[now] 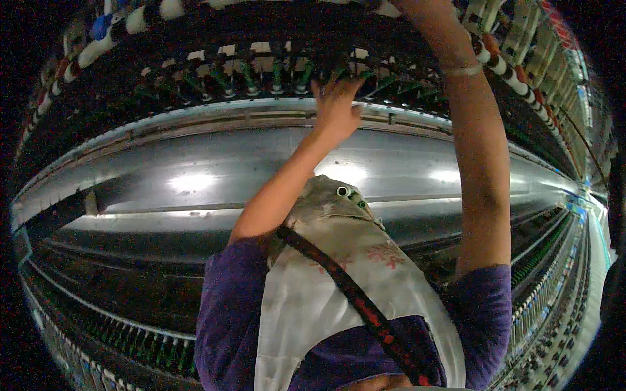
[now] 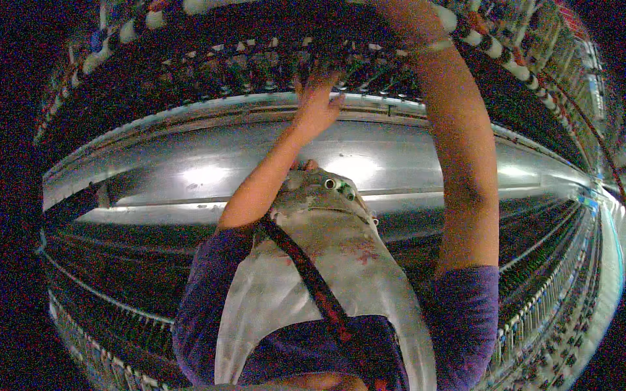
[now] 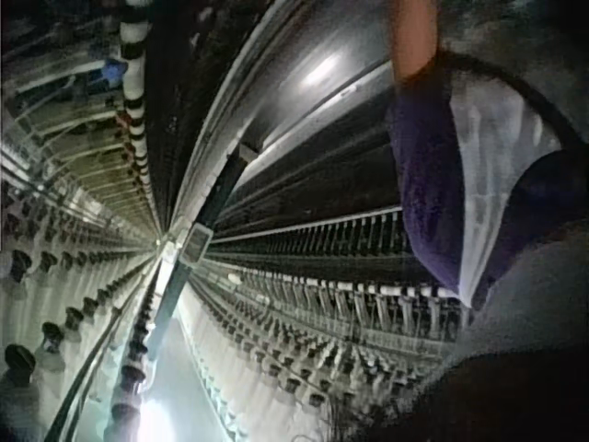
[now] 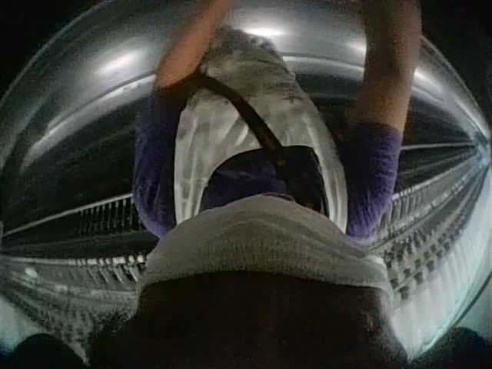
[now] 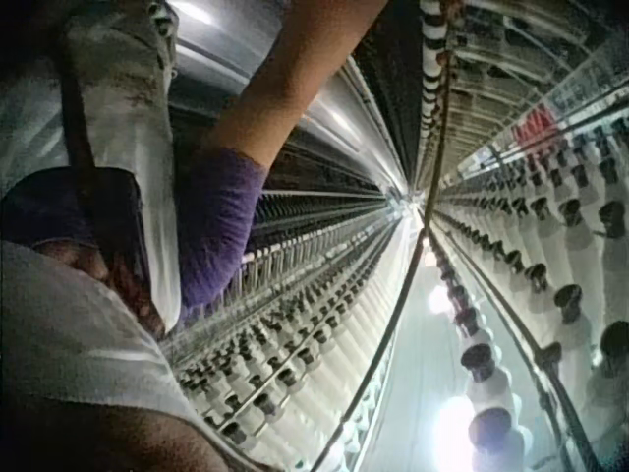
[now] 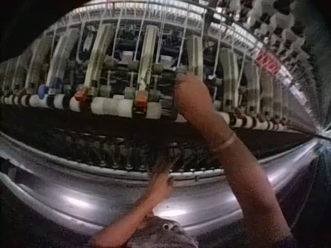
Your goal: The person walks along rows of spinning machines, removes empty bobbins, and threads new white bobbins onto green spindles. They guide the thread through machine guides and secure it, repeating the process at multiple stations.
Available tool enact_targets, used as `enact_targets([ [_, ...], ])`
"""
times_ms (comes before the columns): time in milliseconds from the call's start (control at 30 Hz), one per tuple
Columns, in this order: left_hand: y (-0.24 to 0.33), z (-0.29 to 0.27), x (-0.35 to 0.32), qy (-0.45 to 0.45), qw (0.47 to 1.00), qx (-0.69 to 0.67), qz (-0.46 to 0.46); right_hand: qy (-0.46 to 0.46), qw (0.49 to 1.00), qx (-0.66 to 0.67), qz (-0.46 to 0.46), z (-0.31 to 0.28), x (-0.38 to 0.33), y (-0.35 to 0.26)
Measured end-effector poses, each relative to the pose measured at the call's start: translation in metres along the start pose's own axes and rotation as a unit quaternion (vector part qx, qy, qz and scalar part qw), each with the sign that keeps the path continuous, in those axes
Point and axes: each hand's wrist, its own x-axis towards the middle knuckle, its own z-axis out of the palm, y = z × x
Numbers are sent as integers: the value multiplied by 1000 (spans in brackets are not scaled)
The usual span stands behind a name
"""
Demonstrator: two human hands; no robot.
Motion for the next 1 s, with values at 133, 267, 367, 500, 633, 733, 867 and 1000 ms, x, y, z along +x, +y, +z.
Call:
enact_targets([
  [133, -49, -51, -93, -191, 950, -114, -218, 120, 966, 226, -33, 6, -101, -22],
  [267, -77, -67, -97, -13, 946, -127, -299, -83, 811, 577, 50, 59, -222, -103],
  [367, -92, -66, -49, 70, 952, -60, -291, -243, 659, 700, 129, 77, -290, -155],
  [500, -101, -69, -25, 59, 905, -31, -419, -258, 660, 692, 136, 71, -307, -177],
  [633, -137, -62, -32, 139, 919, -82, -361, -225, 696, 655, 191, 57, -283, -179],
  [733, -180, -54, -20, 139, 955, 101, -240, -248, 664, 664, 238, 52, -263, -195],
  [867, -193, -85, 25, 16, 947, -115, -301, -210, 602, 722, 266, 36, -229, -234],
  [1000, -114, -173, 38, 108, 978, -125, -130, -201, 583, 739, 272, 10, -193, -270],
])
